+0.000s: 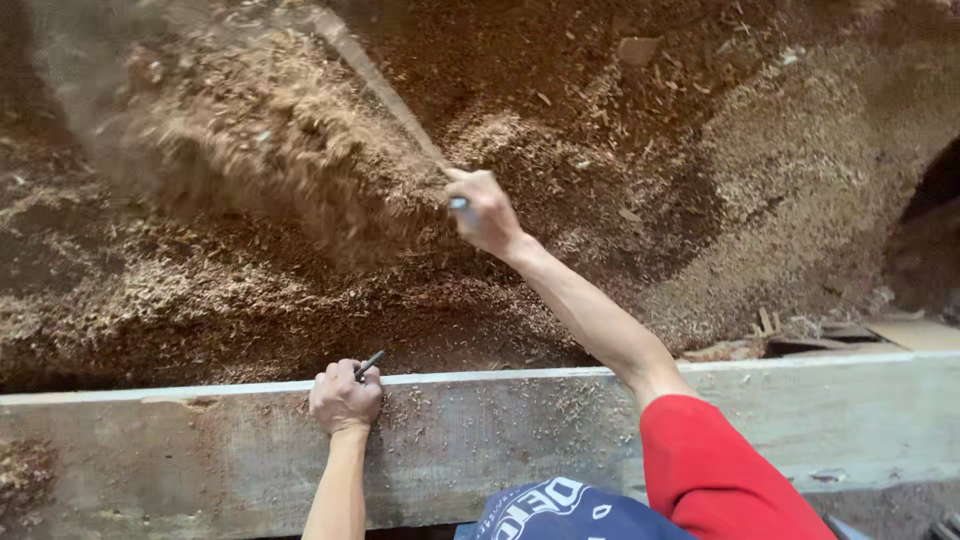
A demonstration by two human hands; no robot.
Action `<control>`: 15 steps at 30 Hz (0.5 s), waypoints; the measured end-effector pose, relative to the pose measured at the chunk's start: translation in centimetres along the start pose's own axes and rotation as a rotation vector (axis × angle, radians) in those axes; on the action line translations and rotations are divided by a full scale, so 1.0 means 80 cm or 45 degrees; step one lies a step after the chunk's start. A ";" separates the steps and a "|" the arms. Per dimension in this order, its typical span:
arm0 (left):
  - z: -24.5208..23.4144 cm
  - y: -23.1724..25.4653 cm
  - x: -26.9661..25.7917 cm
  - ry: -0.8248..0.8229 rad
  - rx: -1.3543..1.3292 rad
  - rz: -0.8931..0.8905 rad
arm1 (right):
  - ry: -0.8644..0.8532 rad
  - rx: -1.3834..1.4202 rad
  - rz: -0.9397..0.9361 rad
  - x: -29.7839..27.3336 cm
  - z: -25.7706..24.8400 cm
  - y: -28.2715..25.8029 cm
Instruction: The person smooths a long wooden plank using a red electric planer, moving it along the length of the wood. Afterward, they use a metal square and a pencil to mark a line on the plank, then sweep the accumulated sawdust off the plank with a brush.
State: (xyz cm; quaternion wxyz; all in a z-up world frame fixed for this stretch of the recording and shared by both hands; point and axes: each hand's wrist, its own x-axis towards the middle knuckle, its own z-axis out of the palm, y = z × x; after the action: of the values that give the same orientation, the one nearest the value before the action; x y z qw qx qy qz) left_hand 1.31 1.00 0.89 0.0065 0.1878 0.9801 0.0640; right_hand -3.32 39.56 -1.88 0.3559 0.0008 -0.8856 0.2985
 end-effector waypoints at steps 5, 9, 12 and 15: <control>0.005 -0.001 -0.001 0.016 0.018 0.034 | 0.405 -0.243 0.808 -0.082 -0.136 0.098; 0.007 -0.004 0.001 -0.060 0.063 0.037 | 0.353 -0.864 1.092 -0.102 -0.184 0.183; 0.007 -0.004 0.005 -0.049 0.070 0.072 | 0.394 -0.609 1.006 -0.082 -0.152 0.185; 0.006 -0.007 0.002 -0.088 0.078 0.088 | 0.199 -0.357 0.451 -0.041 -0.085 0.162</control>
State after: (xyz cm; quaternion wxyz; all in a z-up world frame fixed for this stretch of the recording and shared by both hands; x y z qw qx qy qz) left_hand 0.99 0.64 0.32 0.0323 0.2236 0.9738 0.0275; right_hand 0.65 53.10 -6.89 0.3621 -0.2273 -0.8744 0.2294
